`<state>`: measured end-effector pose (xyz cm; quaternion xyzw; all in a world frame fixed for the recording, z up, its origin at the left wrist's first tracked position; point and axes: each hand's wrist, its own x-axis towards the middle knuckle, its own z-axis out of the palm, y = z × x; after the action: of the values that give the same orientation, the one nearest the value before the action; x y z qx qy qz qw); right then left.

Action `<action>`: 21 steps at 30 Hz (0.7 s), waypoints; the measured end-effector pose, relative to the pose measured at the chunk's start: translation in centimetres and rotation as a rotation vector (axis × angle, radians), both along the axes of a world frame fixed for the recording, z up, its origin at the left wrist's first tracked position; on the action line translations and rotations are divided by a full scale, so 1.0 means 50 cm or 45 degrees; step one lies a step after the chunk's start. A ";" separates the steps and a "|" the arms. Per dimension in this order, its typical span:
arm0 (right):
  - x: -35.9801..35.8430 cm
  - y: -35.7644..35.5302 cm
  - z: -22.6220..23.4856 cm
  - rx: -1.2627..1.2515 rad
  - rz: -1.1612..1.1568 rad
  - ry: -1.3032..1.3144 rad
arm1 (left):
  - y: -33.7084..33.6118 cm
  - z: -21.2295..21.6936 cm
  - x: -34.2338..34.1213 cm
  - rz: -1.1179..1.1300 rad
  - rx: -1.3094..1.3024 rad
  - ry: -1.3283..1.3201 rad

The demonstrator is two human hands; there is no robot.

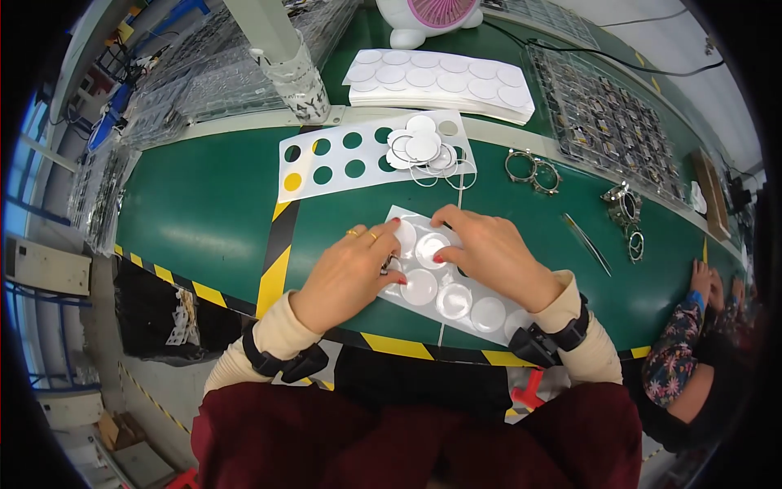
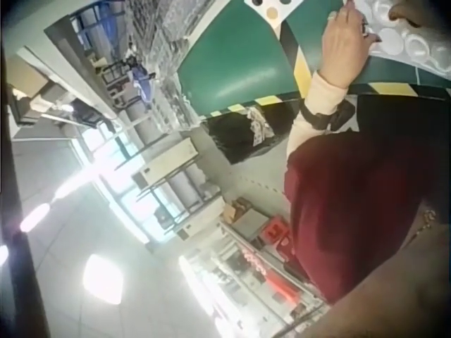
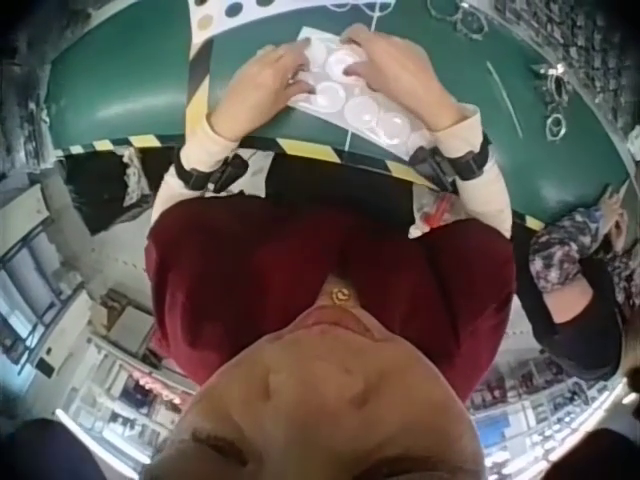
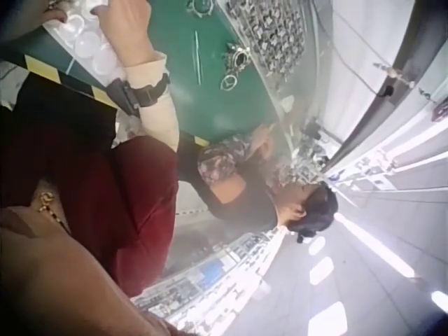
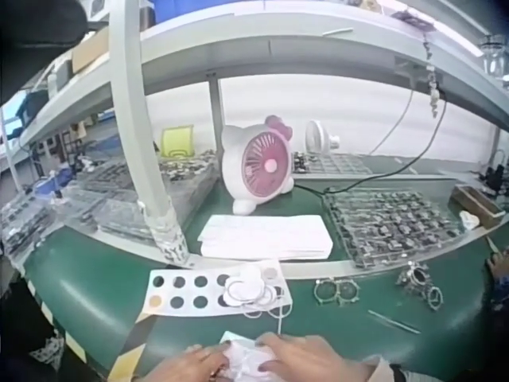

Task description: The person fits a metal ring onto a watch component by hand, then peels a white circular sticker from a sheet and applies it to the back of the watch. This process is repeated for several watch components, handling one at a time on the green work surface.

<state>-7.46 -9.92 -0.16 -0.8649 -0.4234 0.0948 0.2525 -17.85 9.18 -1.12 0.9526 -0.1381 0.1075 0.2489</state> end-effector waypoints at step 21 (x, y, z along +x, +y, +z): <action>-0.005 0.006 -0.013 0.286 0.061 -0.313 | -0.007 -0.002 -0.055 0.047 0.270 0.008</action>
<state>-7.72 -9.60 -0.83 -0.8259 -0.4796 -0.0537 0.2916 -20.59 8.83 -1.20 0.9763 -0.1304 0.0938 0.1451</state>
